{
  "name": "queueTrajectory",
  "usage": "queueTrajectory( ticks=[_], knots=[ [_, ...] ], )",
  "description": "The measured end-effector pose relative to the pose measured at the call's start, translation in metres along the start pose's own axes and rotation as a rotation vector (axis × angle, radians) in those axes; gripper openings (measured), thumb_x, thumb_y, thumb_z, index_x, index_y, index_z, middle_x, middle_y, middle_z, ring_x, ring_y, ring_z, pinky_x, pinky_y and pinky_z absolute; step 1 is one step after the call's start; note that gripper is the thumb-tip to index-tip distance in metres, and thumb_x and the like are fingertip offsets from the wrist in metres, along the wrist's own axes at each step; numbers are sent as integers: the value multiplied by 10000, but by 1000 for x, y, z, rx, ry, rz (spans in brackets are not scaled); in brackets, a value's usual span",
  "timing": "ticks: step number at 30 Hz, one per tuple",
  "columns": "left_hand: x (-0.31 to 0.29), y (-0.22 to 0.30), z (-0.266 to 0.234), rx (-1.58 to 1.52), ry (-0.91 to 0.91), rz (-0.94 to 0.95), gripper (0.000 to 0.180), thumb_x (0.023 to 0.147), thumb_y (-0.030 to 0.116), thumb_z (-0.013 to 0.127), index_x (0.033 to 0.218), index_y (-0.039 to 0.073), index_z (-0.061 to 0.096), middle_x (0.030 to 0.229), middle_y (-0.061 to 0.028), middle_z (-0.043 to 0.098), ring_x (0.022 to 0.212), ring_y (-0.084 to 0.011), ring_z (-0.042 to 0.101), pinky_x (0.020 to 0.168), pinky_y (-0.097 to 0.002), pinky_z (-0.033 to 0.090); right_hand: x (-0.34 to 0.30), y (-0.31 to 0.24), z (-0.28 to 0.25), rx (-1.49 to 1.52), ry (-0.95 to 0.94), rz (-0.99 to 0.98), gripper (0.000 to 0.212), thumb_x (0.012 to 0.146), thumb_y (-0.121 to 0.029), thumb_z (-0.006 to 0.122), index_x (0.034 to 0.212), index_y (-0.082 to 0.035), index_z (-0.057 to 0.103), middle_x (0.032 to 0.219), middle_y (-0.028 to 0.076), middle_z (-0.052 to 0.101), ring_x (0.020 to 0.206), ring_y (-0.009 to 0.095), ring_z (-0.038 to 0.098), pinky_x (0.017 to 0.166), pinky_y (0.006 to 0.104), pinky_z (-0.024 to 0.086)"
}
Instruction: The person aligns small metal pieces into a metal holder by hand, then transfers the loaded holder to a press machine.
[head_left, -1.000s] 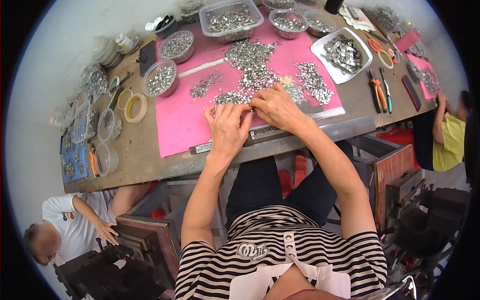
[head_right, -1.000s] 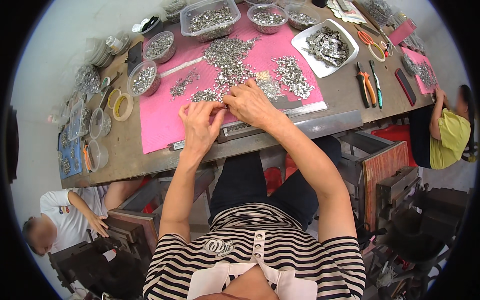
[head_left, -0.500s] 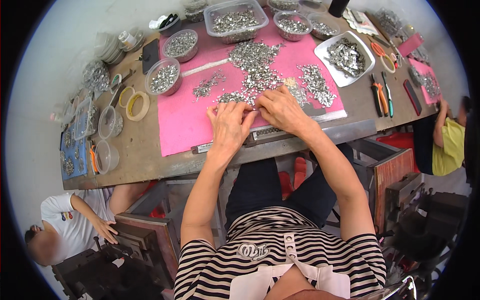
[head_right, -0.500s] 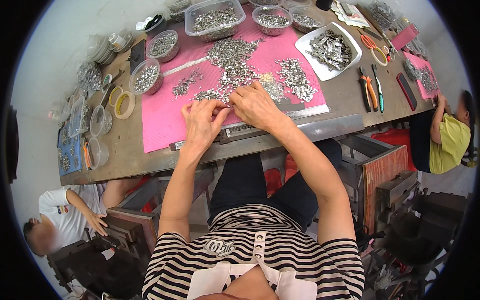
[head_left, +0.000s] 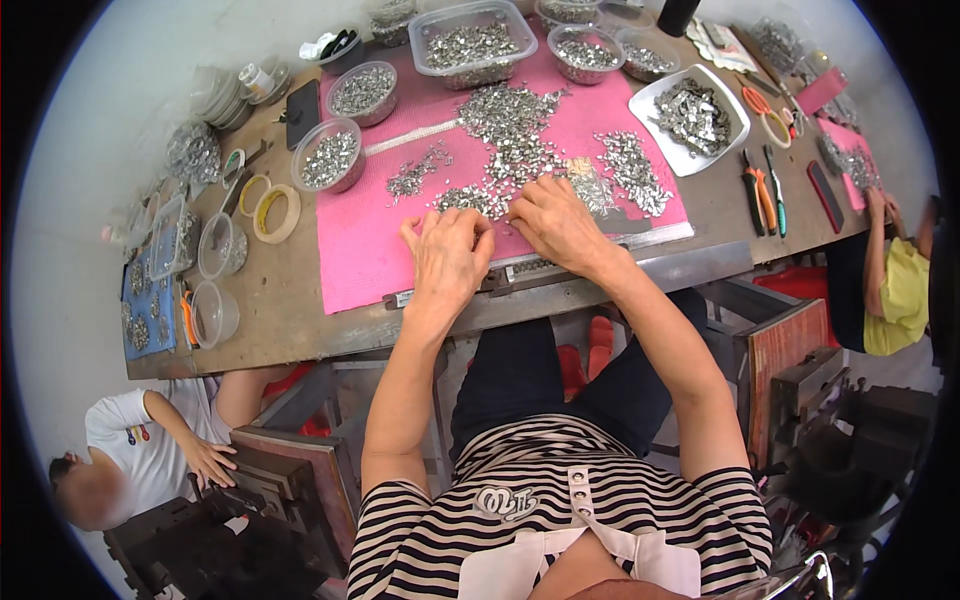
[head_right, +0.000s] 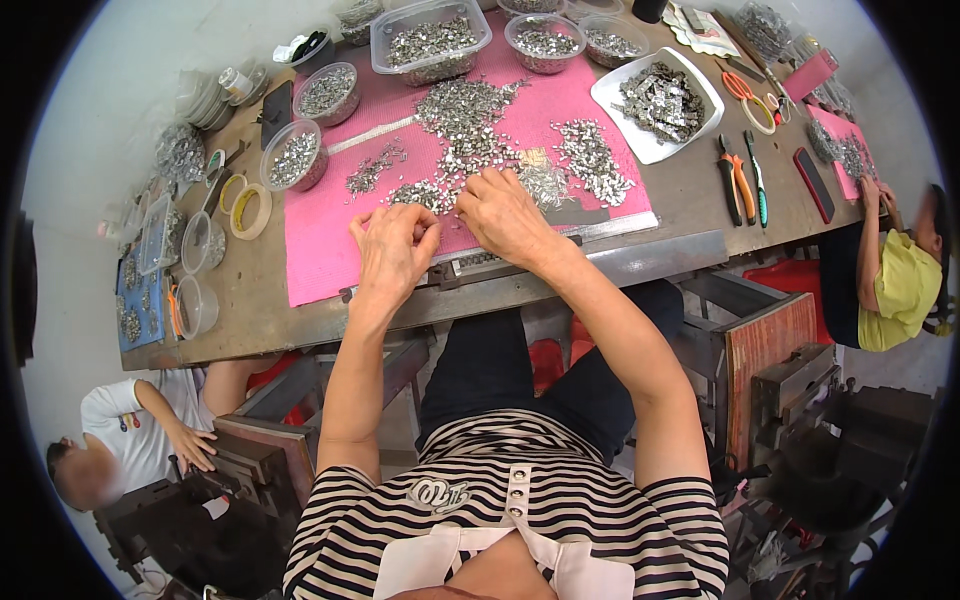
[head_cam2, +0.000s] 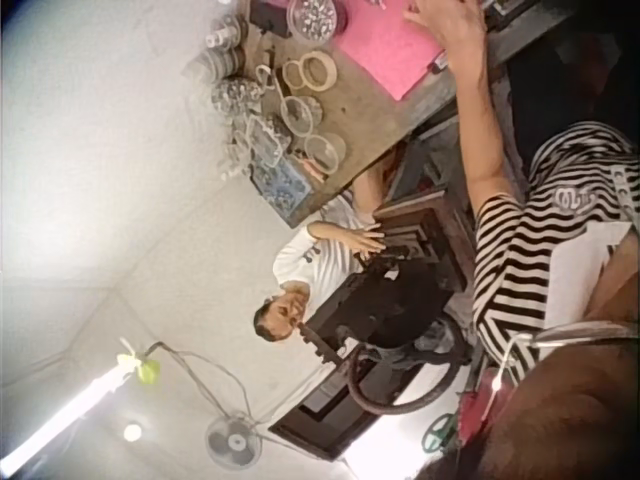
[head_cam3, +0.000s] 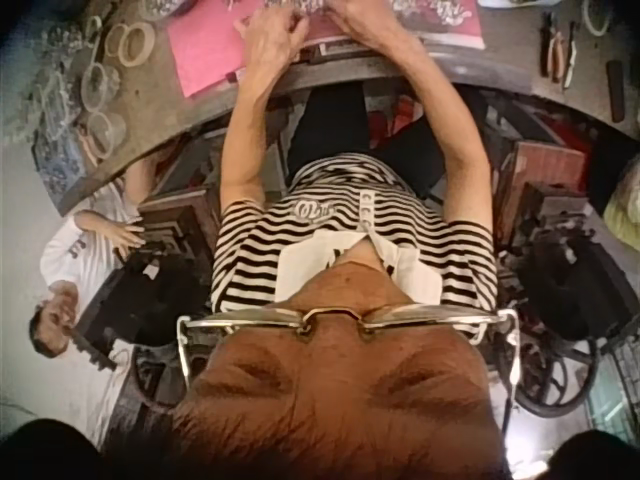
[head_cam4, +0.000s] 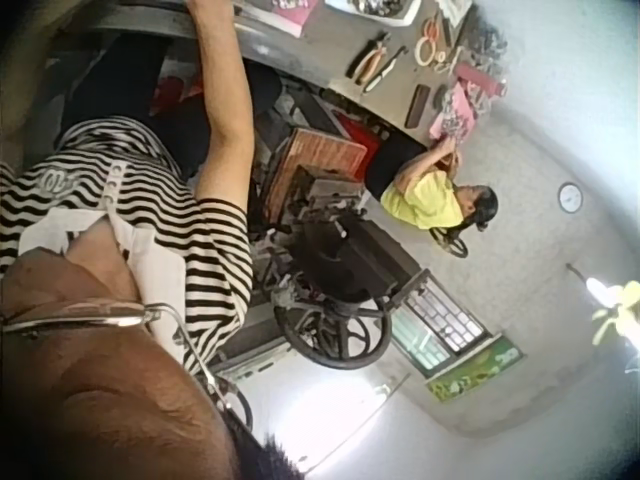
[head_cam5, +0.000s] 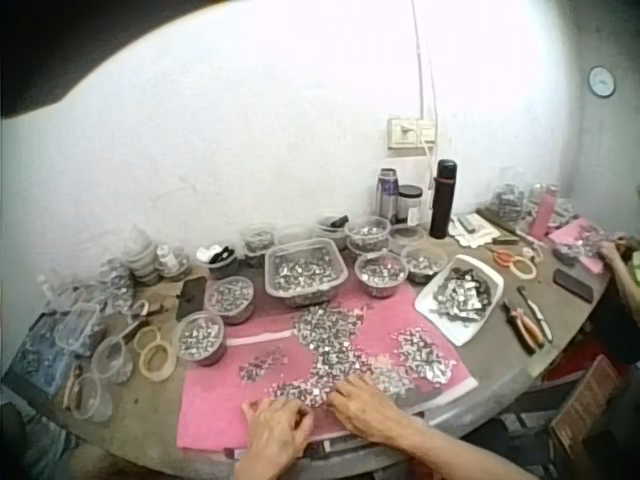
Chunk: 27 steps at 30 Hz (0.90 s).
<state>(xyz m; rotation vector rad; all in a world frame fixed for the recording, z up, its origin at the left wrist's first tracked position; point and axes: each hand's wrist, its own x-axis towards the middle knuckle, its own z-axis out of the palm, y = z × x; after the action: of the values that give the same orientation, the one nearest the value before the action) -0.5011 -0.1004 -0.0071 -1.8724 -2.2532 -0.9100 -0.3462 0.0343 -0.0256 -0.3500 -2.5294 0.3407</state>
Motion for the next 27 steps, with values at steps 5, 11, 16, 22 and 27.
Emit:
queueTrajectory(
  ticks=[5,11,16,22,27],
  knots=[
    [9,6,12,-94,34,13,79,866,165,758,881,116,697,874,-33,675,904,-252,600,978,-501,336,-4,2,-13,56,33,35,82,849,-73,687,916,-42,651,906,108,604,914,301,571,814,424,437],
    [10,5,20,-6,17,51,84,851,176,767,876,113,718,886,-31,680,935,-255,593,987,-515,329,-33,-9,-43,263,45,222,77,891,-30,686,953,-18,641,886,119,633,867,311,625,781,409,471],
    [11,7,22,33,26,51,76,819,159,751,855,98,724,901,-42,681,947,-258,584,1001,-524,322,-61,-23,-50,307,61,274,78,892,-14,696,933,-27,632,934,94,654,912,280,612,837,387,448],
    [11,2,24,4,27,99,64,835,133,751,884,109,716,833,-13,650,880,-229,597,1017,-487,326,-69,-32,-36,228,144,239,124,861,-32,734,916,-53,625,956,55,652,918,255,576,832,389,403],
    [7,6,19,-61,45,110,62,857,128,750,899,109,710,833,-18,632,873,-221,594,1012,-477,330,-72,-32,-33,192,158,222,131,852,-30,743,925,-60,639,970,47,660,928,244,591,854,383,408]
  ],
)
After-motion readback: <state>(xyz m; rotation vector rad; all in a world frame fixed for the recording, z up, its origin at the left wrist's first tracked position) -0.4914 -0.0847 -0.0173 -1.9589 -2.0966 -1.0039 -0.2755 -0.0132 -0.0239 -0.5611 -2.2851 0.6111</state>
